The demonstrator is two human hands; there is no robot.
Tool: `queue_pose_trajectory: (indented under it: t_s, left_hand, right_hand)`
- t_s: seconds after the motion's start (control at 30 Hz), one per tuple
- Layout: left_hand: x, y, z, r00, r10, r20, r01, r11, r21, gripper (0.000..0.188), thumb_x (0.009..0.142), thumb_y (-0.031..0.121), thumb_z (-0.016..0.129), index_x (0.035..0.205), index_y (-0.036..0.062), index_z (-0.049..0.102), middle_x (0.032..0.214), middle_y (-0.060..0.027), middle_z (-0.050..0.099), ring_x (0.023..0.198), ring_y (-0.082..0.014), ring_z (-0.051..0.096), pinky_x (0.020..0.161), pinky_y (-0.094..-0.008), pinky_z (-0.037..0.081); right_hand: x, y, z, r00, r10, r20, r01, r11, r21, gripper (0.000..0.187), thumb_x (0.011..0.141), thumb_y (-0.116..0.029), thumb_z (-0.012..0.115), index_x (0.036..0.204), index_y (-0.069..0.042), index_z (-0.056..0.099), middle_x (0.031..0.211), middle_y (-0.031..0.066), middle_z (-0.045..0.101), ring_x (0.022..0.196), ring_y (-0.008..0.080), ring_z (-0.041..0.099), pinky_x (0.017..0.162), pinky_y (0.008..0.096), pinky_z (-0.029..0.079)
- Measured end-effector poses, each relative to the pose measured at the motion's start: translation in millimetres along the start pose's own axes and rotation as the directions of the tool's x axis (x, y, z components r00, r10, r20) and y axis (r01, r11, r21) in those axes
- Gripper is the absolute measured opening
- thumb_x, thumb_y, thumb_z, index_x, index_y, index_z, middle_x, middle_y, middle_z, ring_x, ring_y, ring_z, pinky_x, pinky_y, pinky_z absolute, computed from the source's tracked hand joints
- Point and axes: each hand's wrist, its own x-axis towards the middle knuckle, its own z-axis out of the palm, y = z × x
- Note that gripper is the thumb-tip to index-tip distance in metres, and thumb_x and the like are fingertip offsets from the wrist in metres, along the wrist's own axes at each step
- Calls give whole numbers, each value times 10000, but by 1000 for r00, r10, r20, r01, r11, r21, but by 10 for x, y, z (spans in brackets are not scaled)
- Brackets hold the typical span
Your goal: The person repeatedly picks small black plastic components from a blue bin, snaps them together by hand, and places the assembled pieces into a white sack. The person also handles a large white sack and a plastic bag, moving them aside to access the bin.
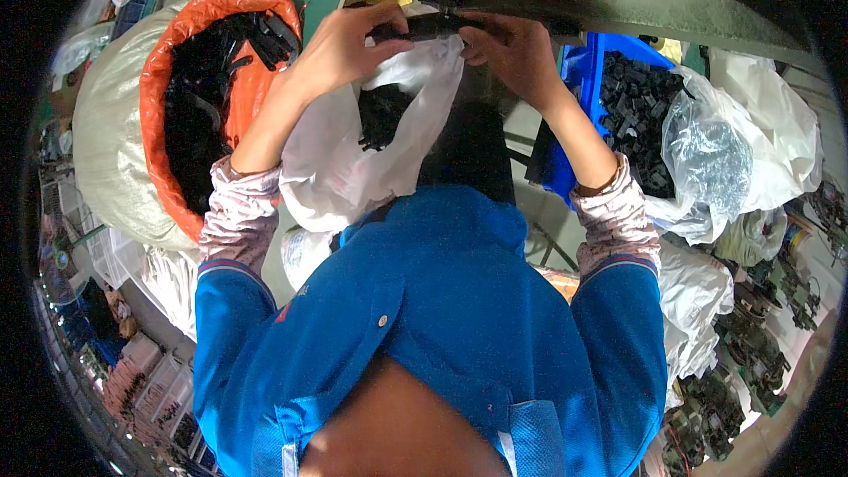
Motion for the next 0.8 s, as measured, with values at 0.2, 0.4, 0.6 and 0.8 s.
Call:
queue_pose_trajectory:
  t_s: [0.2, 0.4, 0.6, 0.8]
  left_hand:
    - [30, 75, -68, 997, -53, 50, 56, 997, -62, 264, 815, 246, 721, 967, 61, 609, 732, -161, 625, 660, -378, 588, 602, -409, 458]
    - [-63, 18, -15, 1000, -24, -13, 23, 998, -59, 269, 818, 242, 746, 972, 40, 656, 831, -156, 671, 721, -342, 640, 663, -379, 497]
    - [-30, 20, 55, 991, 102, -86, -105, 994, -38, 275, 841, 272, 729, 992, 67, 624, 838, -148, 658, 705, -326, 637, 636, -386, 489]
    - [-653, -296, -333, 983, 8, 182, 24, 984, -175, 338, 831, 258, 743, 1061, 40, 625, 1118, -143, 680, 1045, -294, 658, 874, -366, 500]
  right_hand:
    - [490, 1101, -432, 994, -65, -92, 48, 984, -169, 299, 899, -129, 623, 1178, -21, 645, 1056, 139, 682, 953, 280, 669, 855, 389, 538]
    - [639, 961, -33, 983, -142, 116, 144, 206, -968, 462, 694, -172, 763, 1150, -167, 690, 1187, 137, 641, 1141, 395, 566, 1016, 491, 423]
    - [891, 1717, -125, 951, -290, 107, 186, 261, -947, 437, 726, -282, 746, 1138, -157, 672, 1142, 149, 650, 1077, 366, 605, 939, 482, 466]
    - [1068, 2163, -451, 994, -80, -71, -46, 275, -960, 371, 864, -347, 610, 1201, -193, 637, 1139, 127, 663, 1027, 347, 643, 876, 490, 511]
